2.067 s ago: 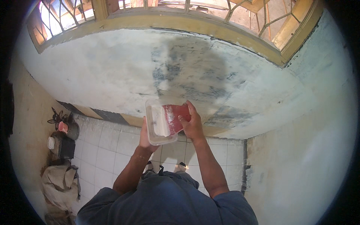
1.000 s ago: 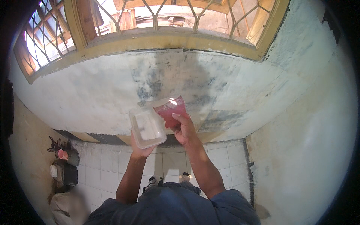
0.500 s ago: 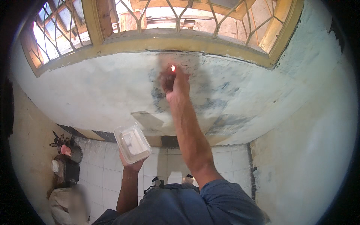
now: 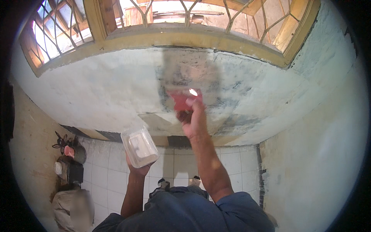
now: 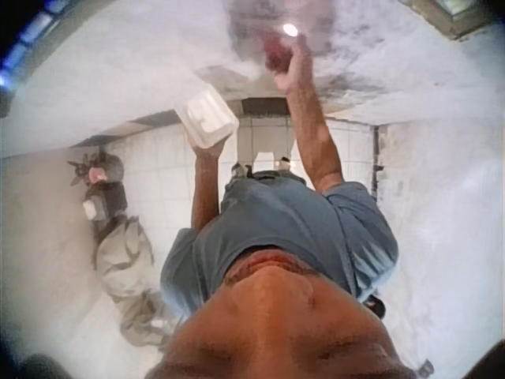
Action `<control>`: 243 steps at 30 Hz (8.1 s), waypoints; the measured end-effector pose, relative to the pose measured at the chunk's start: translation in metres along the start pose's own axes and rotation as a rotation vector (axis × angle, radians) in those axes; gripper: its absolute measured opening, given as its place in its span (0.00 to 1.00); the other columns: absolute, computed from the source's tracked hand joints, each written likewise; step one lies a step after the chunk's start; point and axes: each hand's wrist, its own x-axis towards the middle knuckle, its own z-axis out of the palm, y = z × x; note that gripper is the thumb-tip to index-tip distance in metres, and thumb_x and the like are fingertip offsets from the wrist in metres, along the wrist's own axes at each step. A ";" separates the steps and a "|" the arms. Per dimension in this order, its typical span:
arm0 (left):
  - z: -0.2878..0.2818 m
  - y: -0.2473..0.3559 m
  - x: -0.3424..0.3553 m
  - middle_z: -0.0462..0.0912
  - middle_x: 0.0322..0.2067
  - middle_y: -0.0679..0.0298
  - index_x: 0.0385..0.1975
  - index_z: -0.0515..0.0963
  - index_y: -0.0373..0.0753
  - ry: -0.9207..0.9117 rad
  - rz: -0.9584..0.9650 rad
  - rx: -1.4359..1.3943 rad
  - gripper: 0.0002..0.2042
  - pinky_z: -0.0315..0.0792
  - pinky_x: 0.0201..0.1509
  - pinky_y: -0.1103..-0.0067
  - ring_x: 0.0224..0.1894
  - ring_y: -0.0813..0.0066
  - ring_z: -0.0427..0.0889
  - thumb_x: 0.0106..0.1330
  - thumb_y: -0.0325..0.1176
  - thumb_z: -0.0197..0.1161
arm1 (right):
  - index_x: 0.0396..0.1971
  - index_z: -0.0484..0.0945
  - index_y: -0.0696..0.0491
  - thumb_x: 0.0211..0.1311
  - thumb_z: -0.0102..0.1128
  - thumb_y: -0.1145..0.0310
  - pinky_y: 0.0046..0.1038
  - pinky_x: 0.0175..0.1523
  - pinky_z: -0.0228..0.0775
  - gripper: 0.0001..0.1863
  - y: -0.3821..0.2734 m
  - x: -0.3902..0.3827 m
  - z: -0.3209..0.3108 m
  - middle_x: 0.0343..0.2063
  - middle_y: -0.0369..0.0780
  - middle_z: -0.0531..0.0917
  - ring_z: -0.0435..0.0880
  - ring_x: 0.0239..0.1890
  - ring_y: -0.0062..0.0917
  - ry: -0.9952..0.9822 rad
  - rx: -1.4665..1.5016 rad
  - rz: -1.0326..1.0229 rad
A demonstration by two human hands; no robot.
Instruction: The person applies a white compound to a discolored area of a wall under a window using a red spreader tool, repeatedly scooping material from a plastic container and smoothing it over the surface.
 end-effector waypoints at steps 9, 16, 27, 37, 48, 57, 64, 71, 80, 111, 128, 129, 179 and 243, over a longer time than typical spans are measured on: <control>-0.007 0.004 0.000 0.75 0.56 0.55 0.66 0.62 0.45 0.037 -0.017 -0.002 0.31 0.83 0.45 0.53 0.53 0.53 0.81 0.71 0.60 0.42 | 0.31 0.77 0.51 0.61 0.62 0.64 0.23 0.27 0.70 0.07 0.048 0.060 -0.007 0.24 0.36 0.79 0.75 0.24 0.20 -0.151 -0.073 0.099; -0.005 0.003 -0.004 0.77 0.54 0.56 0.65 0.64 0.44 0.058 -0.026 -0.016 0.30 0.83 0.43 0.55 0.51 0.54 0.82 0.72 0.59 0.41 | 0.27 0.77 0.51 0.59 0.65 0.59 0.23 0.27 0.68 0.12 -0.025 0.053 0.089 0.21 0.35 0.77 0.73 0.21 0.20 0.074 -0.032 -0.070; -0.014 -0.002 0.002 0.77 0.54 0.58 0.64 0.66 0.47 0.025 -0.108 -0.088 0.31 0.81 0.44 0.53 0.52 0.55 0.81 0.71 0.62 0.39 | 0.40 0.75 0.52 0.60 0.60 0.68 0.22 0.23 0.64 0.09 0.008 0.028 -0.006 0.26 0.37 0.82 0.75 0.19 0.19 0.154 -0.098 -0.172; -0.005 -0.003 0.001 0.77 0.54 0.59 0.64 0.66 0.46 0.001 -0.103 -0.069 0.29 0.79 0.47 0.52 0.52 0.56 0.81 0.72 0.59 0.41 | 0.30 0.76 0.52 0.61 0.64 0.62 0.23 0.22 0.63 0.10 -0.065 0.043 0.090 0.21 0.34 0.76 0.72 0.17 0.19 0.061 -0.192 -0.279; 0.005 -0.007 -0.001 0.77 0.53 0.61 0.63 0.66 0.48 0.116 -0.146 -0.048 0.29 0.80 0.45 0.52 0.50 0.57 0.81 0.71 0.60 0.42 | 0.44 0.74 0.56 0.59 0.63 0.72 0.28 0.29 0.71 0.14 -0.048 0.019 -0.013 0.32 0.37 0.82 0.79 0.28 0.22 0.112 -0.124 -0.605; 0.002 -0.002 -0.004 0.76 0.54 0.61 0.64 0.64 0.49 0.162 -0.150 0.017 0.30 0.81 0.42 0.51 0.50 0.55 0.81 0.70 0.62 0.42 | 0.31 0.72 0.49 0.45 0.63 0.69 0.33 0.33 0.68 0.12 -0.078 0.088 -0.057 0.34 0.39 0.76 0.77 0.32 0.34 -0.097 -1.728 -1.914; 0.016 0.001 -0.006 0.75 0.55 0.59 0.64 0.64 0.48 0.122 -0.061 0.069 0.30 0.81 0.43 0.50 0.51 0.54 0.80 0.69 0.61 0.44 | 0.32 0.73 0.46 0.50 0.60 0.69 0.32 0.34 0.65 0.09 -0.060 0.076 -0.099 0.32 0.37 0.73 0.76 0.33 0.30 0.036 -1.904 -1.791; 0.012 -0.017 0.002 0.75 0.54 0.60 0.64 0.64 0.47 0.055 -0.124 0.066 0.30 0.82 0.42 0.53 0.51 0.55 0.80 0.70 0.60 0.44 | 0.36 0.73 0.47 0.51 0.59 0.69 0.31 0.32 0.68 0.11 -0.095 0.098 -0.094 0.33 0.37 0.73 0.76 0.33 0.31 0.071 -2.066 -1.687; 0.043 -0.026 0.000 0.76 0.53 0.59 0.62 0.64 0.40 0.002 -0.171 -0.020 0.35 0.81 0.48 0.62 0.51 0.61 0.80 0.56 0.41 0.73 | 0.32 0.74 0.43 0.50 0.61 0.66 0.29 0.28 0.66 0.08 -0.130 0.111 -0.122 0.32 0.35 0.75 0.77 0.28 0.27 0.098 -2.093 -1.750; 0.058 -0.071 0.004 0.74 0.57 0.59 0.64 0.65 0.43 0.029 -0.026 0.086 0.29 0.79 0.49 0.55 0.53 0.57 0.80 0.65 0.46 0.61 | 0.33 0.75 0.46 0.48 0.63 0.69 0.25 0.25 0.68 0.10 -0.129 0.101 -0.163 0.28 0.34 0.72 0.75 0.26 0.24 -0.203 -2.121 -1.876; 0.022 -0.060 -0.002 0.75 0.56 0.64 0.64 0.65 0.51 0.061 -0.137 0.029 0.26 0.77 0.54 0.55 0.55 0.60 0.78 0.71 0.57 0.46 | 0.38 0.75 0.45 0.57 0.65 0.63 0.21 0.28 0.73 0.11 -0.065 0.066 -0.086 0.32 0.31 0.74 0.77 0.28 0.21 -0.352 -1.809 -2.112; 0.005 -0.060 0.000 0.75 0.55 0.64 0.64 0.65 0.50 0.075 0.022 0.355 0.26 0.77 0.54 0.56 0.55 0.60 0.78 0.71 0.56 0.46 | 0.38 0.75 0.45 0.59 0.65 0.61 0.22 0.29 0.74 0.11 -0.078 0.058 -0.063 0.32 0.31 0.73 0.77 0.28 0.21 -0.282 -1.854 -2.100; 0.011 0.006 -0.052 0.77 0.52 0.58 0.60 0.65 0.37 0.272 0.047 -0.061 0.37 0.84 0.44 0.67 0.48 0.66 0.81 0.47 0.20 0.76 | 0.45 0.72 0.49 0.58 0.61 0.73 0.31 0.43 0.68 0.15 -0.004 0.015 0.112 0.37 0.32 0.77 0.74 0.36 0.18 -0.118 0.221 -0.009; 0.008 0.033 -0.046 0.82 0.46 0.63 0.57 0.72 0.38 0.310 0.013 0.194 0.39 0.81 0.48 0.74 0.45 0.73 0.83 0.39 0.29 0.82 | 0.40 0.69 0.51 0.51 0.67 0.66 0.49 0.35 0.76 0.19 0.142 0.074 0.030 0.34 0.48 0.82 0.83 0.31 0.50 -0.048 -1.392 -0.892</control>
